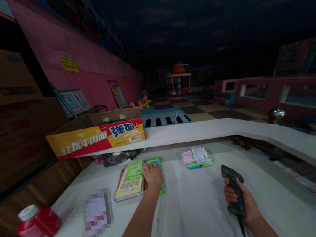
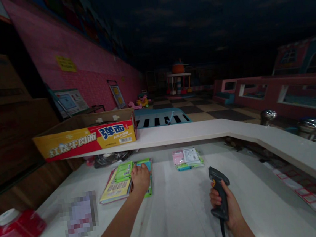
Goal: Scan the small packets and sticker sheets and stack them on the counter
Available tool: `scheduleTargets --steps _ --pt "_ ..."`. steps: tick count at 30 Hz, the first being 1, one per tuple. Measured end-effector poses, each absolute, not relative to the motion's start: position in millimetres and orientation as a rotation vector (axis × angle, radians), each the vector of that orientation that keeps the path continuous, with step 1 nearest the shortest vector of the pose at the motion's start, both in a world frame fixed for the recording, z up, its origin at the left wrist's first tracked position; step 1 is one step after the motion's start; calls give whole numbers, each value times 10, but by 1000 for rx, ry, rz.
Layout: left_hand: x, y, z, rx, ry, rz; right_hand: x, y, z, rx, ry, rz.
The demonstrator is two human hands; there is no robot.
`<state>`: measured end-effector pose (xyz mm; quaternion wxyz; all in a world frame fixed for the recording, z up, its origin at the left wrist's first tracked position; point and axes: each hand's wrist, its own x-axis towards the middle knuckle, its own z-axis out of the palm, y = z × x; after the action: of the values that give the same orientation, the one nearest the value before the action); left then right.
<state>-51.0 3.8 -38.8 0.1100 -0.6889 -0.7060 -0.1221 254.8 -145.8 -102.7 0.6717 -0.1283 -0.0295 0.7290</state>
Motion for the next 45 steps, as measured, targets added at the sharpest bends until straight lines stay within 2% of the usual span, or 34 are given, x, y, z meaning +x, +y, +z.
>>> scheduleTargets --steps 12,20,26,28,31,33,38,45 --pt "-415 -15 -280 -1948 -2189 -356 2548 -1486 -1022 -397 -256 1589" --pt "-454 -39 -241 -1940 -2223 -625 2553 -1500 -1017 -389 -215 1579" --pt "-519 -37 -212 -2202 -2377 -1347 2509 -1503 -950 -545 -339 1588" --pt "-491 -103 -339 -2186 -2353 -1600 2395 -1525 -871 -664 -403 1601" --pt "-437 -262 -611 -2031 -2223 -2179 2115 -1586 -730 -899 -578 1610" --pt "-417 -367 -776 -1995 -2141 -2339 1906 -1635 -654 -1046 -728 1585" --pt "-418 -480 -933 -2102 -2074 -2309 1586 -1727 -576 -1249 -988 1530" --pt "-397 -475 -886 -2084 -2179 -2172 1574 -1797 -475 -1267 -989 1522"
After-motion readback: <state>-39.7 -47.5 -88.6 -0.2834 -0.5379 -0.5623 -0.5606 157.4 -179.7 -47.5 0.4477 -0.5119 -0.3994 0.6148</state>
